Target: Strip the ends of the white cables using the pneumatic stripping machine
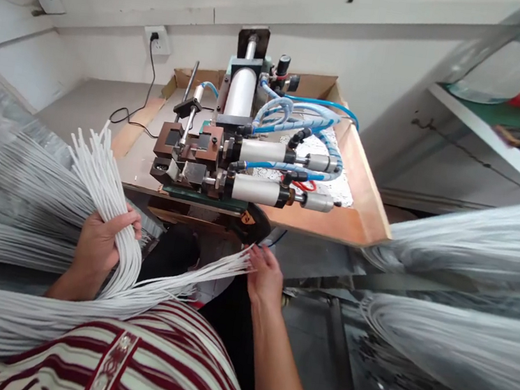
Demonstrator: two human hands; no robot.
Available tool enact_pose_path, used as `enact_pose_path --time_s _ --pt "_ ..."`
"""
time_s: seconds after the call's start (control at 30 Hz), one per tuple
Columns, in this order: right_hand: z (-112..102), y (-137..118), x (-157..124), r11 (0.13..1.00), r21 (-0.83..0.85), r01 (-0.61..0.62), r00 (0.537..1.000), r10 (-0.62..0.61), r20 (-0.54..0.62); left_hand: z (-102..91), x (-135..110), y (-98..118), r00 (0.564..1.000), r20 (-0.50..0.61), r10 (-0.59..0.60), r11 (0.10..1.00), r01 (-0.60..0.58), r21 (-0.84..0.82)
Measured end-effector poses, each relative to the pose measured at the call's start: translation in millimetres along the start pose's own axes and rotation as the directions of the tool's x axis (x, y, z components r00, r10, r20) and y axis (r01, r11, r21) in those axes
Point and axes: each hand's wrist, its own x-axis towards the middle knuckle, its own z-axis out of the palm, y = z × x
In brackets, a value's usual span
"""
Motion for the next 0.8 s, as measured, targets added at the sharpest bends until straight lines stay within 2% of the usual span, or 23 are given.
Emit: enact_pose_path --time_s 0.1,0.13,0.17,0.2,0.23,0.27,0.3,0.37,0.4,0.43,0.47,0.5,0.57,0.63,0.7,0.77,0.8 --pt "8.9 -14.8 -12.8 0.981 -0.131 0.141 0.988 -0.147 -0.038 1.1 -1.1 -1.6 0.998 -0.039 -0.044 0.999 0.044 -0.013" --pt "17.9 -18.0 -20.0 0.933 -0.273 0.236 0.969 -0.248 -0.01 2.3 -1.4 -1.5 0.997 -0.046 -0.057 0.998 0.057 -0.017" --pt "29.8 -18.9 -28.8 0.891 -0.358 0.278 0.961 -0.263 0.089 3.9 -1.5 -1.1 0.996 -0.039 -0.081 0.996 0.08 -0.029" --pt "44.1 -17.3 -39.2 0.888 -0.363 0.282 0.951 -0.21 0.226 5.9 -1.4 -0.2 0.995 -0.026 -0.093 0.995 0.092 -0.047" --pt "59.7 -13.0 -50.9 0.922 -0.313 0.23 0.92 -0.101 0.379 8.1 -1.1 1.0 0.995 -0.009 -0.099 0.993 0.098 -0.063" --pt "75.4 -6.4 -63.4 0.956 -0.259 0.136 0.849 0.022 0.527 10.2 -0.6 2.4 0.995 0.009 -0.103 0.991 0.104 -0.079" --pt "89.9 1.7 -75.8 0.975 -0.218 0.04 0.743 0.117 0.658 11.9 0.0 3.9 0.995 0.019 -0.1 0.99 0.101 -0.097" --pt "111.7 19.6 -97.0 0.96 -0.264 -0.094 0.48 0.276 0.833 13.1 2.4 6.2 0.996 0.027 -0.089 0.987 0.092 -0.132" --pt "117.9 27.5 -104.4 0.944 -0.312 -0.11 0.39 0.33 0.86 12.2 4.1 6.7 0.996 0.026 -0.087 0.985 0.09 -0.148" --pt "121.0 34.0 -109.4 0.93 -0.353 -0.098 0.356 0.364 0.861 10.5 6.1 6.6 0.995 0.025 -0.092 0.982 0.095 -0.163" --pt "121.7 38.5 -111.9 0.917 -0.393 -0.07 0.348 0.392 0.852 8.0 8.1 5.9 0.994 0.024 -0.103 0.978 0.106 -0.179" --pt "120.8 40.9 -112.3 0.905 -0.424 -0.035 0.363 0.406 0.839 5.2 10.0 4.8 0.992 0.026 -0.122 0.973 0.125 -0.192" --pt "118.4 39.1 -108.5 0.888 -0.457 0.046 0.407 0.401 0.821 -0.1 12.4 1.4 0.987 0.023 -0.156 0.964 0.158 -0.214" --pt "120.3 29.6 -101.9 0.889 -0.439 0.129 0.454 0.341 0.823 -2.7 11.7 -2.0 0.985 0.014 -0.175 0.962 0.174 -0.211" --pt "129.0 14.7 -95.4 0.909 -0.375 0.184 0.543 0.224 0.809 -1.7 8.4 -4.0 0.984 0.02 -0.176 0.964 0.176 -0.198" --pt "141.9 -1.6 -90.3 0.925 -0.296 0.237 0.658 0.071 0.749 1.7 4.3 -4.0 0.988 0.05 -0.146 0.969 0.153 -0.193" --pt "148.4 -8.8 -88.4 0.927 -0.26 0.271 0.699 -0.003 0.716 3.5 2.7 -3.5 0.991 0.072 -0.115 0.973 0.127 -0.195"
